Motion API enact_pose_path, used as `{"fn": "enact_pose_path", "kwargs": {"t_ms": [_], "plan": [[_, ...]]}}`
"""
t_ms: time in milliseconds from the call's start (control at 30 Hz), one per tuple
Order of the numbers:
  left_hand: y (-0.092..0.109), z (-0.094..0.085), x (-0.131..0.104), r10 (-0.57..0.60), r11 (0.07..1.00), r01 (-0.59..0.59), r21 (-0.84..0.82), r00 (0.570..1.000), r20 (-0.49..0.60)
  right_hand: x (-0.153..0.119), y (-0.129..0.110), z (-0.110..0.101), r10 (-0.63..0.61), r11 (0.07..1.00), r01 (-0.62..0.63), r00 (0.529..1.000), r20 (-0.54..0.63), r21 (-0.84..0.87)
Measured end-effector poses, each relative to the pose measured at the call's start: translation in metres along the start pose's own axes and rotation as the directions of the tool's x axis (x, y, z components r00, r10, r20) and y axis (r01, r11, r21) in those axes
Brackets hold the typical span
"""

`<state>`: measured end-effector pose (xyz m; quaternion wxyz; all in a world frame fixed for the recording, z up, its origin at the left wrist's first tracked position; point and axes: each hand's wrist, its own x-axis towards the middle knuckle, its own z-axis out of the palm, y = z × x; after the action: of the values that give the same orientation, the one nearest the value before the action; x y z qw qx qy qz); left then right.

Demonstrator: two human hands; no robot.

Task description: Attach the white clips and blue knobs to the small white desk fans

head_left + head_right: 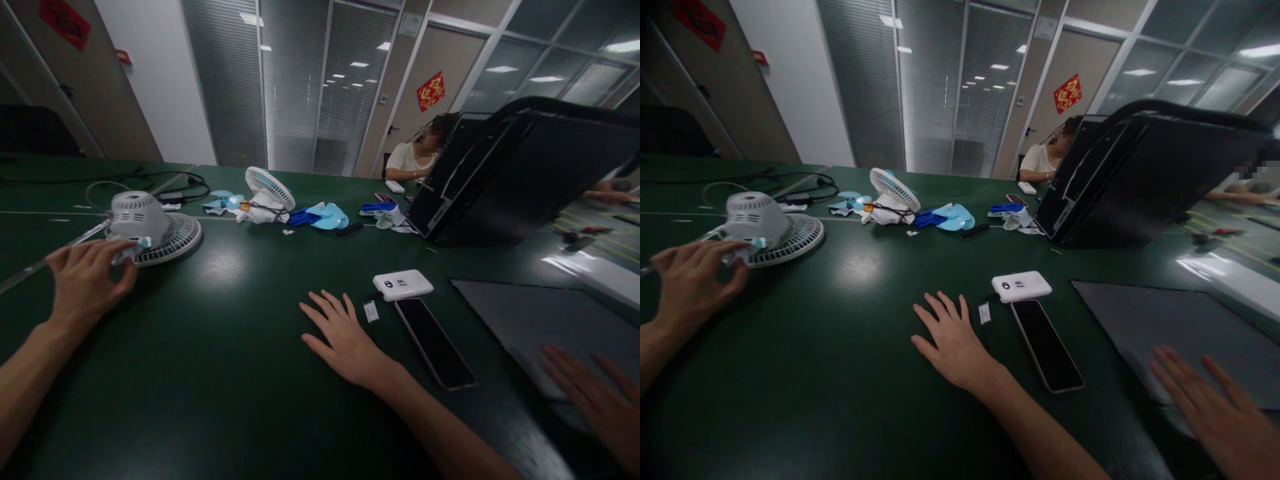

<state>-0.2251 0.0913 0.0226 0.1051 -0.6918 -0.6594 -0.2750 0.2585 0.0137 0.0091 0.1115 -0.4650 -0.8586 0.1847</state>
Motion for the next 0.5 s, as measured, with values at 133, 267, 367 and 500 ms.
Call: {"fn": "enact_pose_path", "kwargs": {"t_ms": [133,267,367,500], "plan": [[0.010,-0.002,0.002,0.132,0.927,-0.137,0.349,0.991,0.039,0.000,-0.005,-0.005,0.042,0.999,-0.042,0.998,0.054,0.005],[0.008,-0.002,0.003,0.110,0.909,-0.110,0.402,0.994,0.024,0.001,-0.008,-0.008,0.071,0.997,-0.071,0.994,0.077,-0.008],[-0.001,0.000,0.001,0.085,0.918,-0.071,0.390,0.996,-0.018,0.002,-0.007,-0.007,0.070,0.997,-0.069,0.994,0.079,-0.017],[-0.003,0.005,-0.001,0.054,0.948,-0.026,0.317,0.995,-0.081,0.001,-0.005,-0.006,0.058,0.998,-0.058,0.996,0.074,-0.005]]}}
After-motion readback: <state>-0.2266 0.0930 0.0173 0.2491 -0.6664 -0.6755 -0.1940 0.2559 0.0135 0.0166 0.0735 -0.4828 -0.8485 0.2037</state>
